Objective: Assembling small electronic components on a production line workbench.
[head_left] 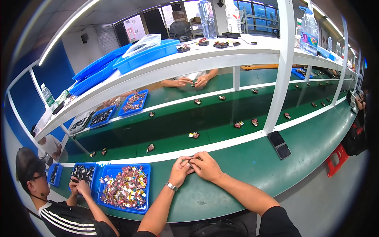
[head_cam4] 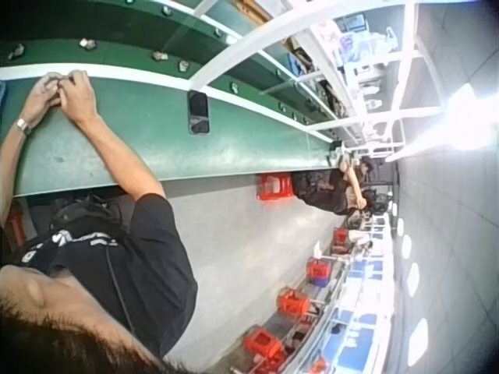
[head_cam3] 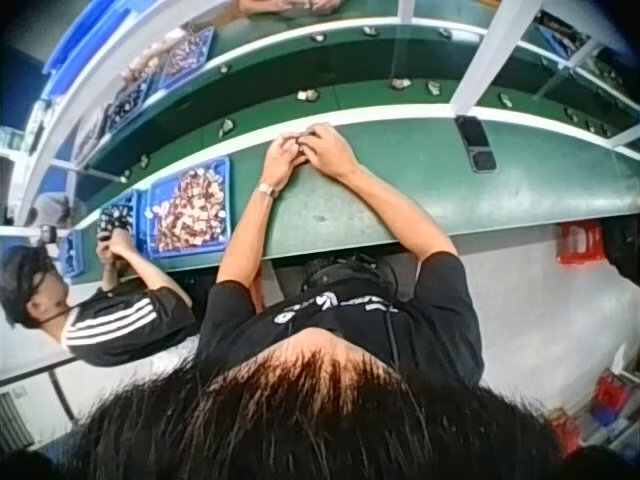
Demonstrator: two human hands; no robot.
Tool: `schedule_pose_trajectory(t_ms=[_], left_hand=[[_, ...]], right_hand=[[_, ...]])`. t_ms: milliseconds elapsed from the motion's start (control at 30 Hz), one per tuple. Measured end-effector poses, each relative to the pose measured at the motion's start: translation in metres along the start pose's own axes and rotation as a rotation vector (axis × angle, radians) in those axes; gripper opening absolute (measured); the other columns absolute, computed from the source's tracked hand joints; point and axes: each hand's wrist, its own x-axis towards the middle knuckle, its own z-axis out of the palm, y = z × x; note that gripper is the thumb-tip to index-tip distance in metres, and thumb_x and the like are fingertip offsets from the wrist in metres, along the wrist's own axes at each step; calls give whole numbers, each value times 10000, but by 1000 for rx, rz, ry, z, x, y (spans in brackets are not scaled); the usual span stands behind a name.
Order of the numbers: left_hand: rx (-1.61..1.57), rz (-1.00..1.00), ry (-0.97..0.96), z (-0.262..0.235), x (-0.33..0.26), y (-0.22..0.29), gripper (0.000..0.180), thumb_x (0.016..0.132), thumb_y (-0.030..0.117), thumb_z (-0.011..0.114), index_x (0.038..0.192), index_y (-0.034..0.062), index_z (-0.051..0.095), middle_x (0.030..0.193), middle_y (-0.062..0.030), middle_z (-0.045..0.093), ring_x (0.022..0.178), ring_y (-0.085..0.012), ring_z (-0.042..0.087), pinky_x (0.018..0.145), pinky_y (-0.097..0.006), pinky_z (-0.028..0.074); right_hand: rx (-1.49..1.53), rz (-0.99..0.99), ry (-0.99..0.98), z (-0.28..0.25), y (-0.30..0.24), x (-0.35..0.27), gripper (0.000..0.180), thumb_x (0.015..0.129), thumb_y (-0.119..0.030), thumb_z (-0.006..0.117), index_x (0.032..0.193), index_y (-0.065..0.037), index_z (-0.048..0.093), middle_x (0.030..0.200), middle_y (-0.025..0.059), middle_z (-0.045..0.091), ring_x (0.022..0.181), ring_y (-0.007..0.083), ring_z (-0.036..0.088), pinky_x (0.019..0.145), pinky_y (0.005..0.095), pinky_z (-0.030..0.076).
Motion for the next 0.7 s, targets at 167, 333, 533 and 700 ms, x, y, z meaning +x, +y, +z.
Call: schedule_pose_trajectory(t_ms=[167,333,533,700], left_hand=[[-11,-4,-17,2,1,1,211,977,17,459,1186,45,456,1123,-98,626,1012,-179,626,898,-370,544],[-17,6,-10,2,0,0,202,979,20,455,1179,48,455,1126,-98,626,1021,-186,624,908,-383,542],[-7,7,0,0,0,-1,201,979,21,458,1178,52,458,1127,-93,625,1024,-182,623,906,-381,541],[13,1,6,5,4,-4,206,977,20,463,1180,55,462,1133,-97,622,1008,-177,626,883,-363,546]], right_hand=[[-137,-49,-82,-1,0,-3,210,703,-42,661,910,-54,634,963,39,573,906,221,573,701,337,531],[-203,-146,-29,3,1,-3,227,706,-68,634,930,-40,618,959,49,571,908,219,573,690,321,531],[-241,-161,-15,6,3,-6,208,705,-70,642,911,-43,636,953,57,583,897,220,583,684,315,526],[-245,-131,-6,10,8,-12,214,697,-73,655,910,-50,648,951,59,591,893,230,590,704,345,526]])
